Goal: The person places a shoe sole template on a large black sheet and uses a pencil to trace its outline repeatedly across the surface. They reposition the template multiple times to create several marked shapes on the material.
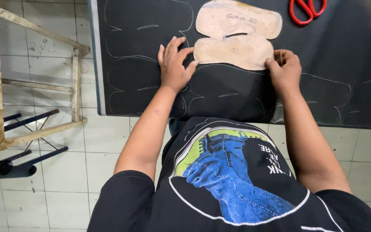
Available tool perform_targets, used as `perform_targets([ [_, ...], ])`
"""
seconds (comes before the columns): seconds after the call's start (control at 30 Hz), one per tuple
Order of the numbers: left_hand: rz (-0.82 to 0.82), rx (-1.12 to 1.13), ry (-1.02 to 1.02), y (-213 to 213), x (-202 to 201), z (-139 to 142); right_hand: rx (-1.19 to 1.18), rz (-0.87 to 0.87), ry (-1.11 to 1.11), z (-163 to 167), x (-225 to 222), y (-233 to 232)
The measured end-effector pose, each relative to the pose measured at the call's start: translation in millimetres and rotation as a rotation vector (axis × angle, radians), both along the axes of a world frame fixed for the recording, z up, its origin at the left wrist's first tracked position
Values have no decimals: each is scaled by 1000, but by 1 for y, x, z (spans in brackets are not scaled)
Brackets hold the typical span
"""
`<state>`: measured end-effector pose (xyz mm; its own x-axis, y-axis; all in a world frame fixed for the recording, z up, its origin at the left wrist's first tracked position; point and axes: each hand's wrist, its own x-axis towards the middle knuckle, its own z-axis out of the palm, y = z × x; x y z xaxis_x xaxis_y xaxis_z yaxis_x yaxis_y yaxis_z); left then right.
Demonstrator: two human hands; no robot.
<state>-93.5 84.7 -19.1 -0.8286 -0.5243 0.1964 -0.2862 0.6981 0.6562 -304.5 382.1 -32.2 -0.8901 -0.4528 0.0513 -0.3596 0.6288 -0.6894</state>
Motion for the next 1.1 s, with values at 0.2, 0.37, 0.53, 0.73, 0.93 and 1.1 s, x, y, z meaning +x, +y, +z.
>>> perform_targets([
  [0.2,-2,-5,22,-2,1,0,-22,69,-127,-7,-2,14],
  [0.37,3,-4,6,1,1,0,-38,105,-135,-9,-4,21],
  [0.53,-4,4,-8,2,-1,2,-70,101,-167,-6,-3,20],
  [0.73,-13,2,-6,3,-3,3,-67,84,-194,0,-1,19],
  [0.93,-11,2,0,6,-4,3,-58,81,-174,2,-1,21],
  [1.1,-8,6,-2,7,-5,3,-58,77,-178,5,1,22],
])
